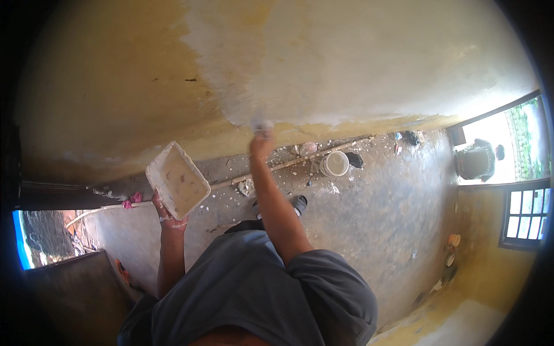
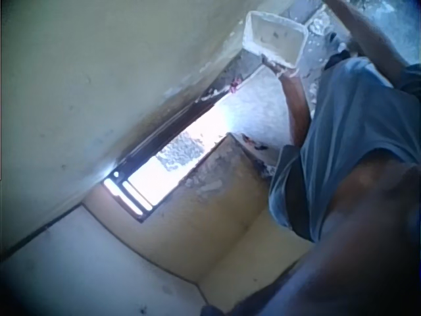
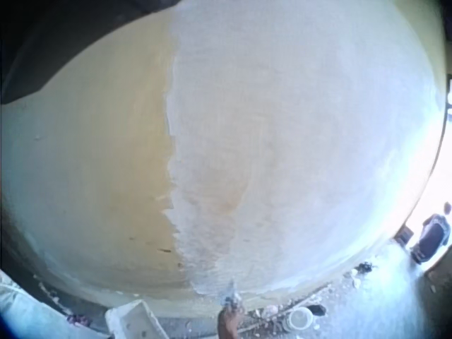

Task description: The person applies plaster to a wall using a putty knife and a plastic container. They scrape plaster from the container onto the knife and smooth it over the yellow surface of the wall, and they also clean the knife in a bucket of water.

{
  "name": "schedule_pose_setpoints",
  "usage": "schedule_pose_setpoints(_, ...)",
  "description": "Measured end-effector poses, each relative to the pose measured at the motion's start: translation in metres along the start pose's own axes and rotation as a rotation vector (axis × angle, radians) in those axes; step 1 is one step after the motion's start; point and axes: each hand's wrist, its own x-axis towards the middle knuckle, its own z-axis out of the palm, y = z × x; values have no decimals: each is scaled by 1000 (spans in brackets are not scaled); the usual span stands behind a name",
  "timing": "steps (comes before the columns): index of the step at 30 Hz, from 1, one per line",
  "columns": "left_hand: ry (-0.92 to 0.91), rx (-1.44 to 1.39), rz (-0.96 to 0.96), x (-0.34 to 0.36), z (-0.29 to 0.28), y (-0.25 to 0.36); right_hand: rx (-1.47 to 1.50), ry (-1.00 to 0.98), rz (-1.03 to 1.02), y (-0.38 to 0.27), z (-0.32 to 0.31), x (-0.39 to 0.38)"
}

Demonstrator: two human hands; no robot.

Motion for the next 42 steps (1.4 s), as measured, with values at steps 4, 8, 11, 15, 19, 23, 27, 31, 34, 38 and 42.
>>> schedule_pose_setpoints(4, 90, 27, -7, 4, -5, -4, 697, 352, 547, 87, -40, 89)
schedule_pose_setpoints(8, 153, 51, 39, -8, -10, 2, 781, 355, 793, 35, -25, 90)
schedule_pose_setpoints(11, 97, 39, 19, -4, -5, -2, 706, 348, 587, -19, 0, 78)
schedule_pose_setpoints(15, 107, 68, 18, 0, -2, -2, 93, 27, -247, -55, 54, 9)
schedule_pose_setpoints(19, 83, 60, 8, -4, 2, 0, 208, -287, -120, -67, 18, -17)
schedule_pose_setpoints(23, 114, 41, -2, -2, -4, -2, 479, 345, 483, 15, -65, 73)
schedule_pose_setpoints(27, 37, -5, -58, 1, -7, -3, 581, 414, 449, 28, -107, 136)
schedule_pose_setpoints(31, 27, -2, -58, -1, -7, -1, 433, 210, 295, -5, -70, 126)
schedule_pose_setpoints(34, 36, 9, -46, -2, -6, 1, -129, 157, -321, -59, -18, 62)
schedule_pose_setpoints(38, 28, 2, -36, -3, -9, 1, -18, -373, -154, -33, -13, -4)
schedule_pose_setpoints(42, 68, 41, 18, -9, -14, 3, -290, 125, 252, 32, -61, 52)
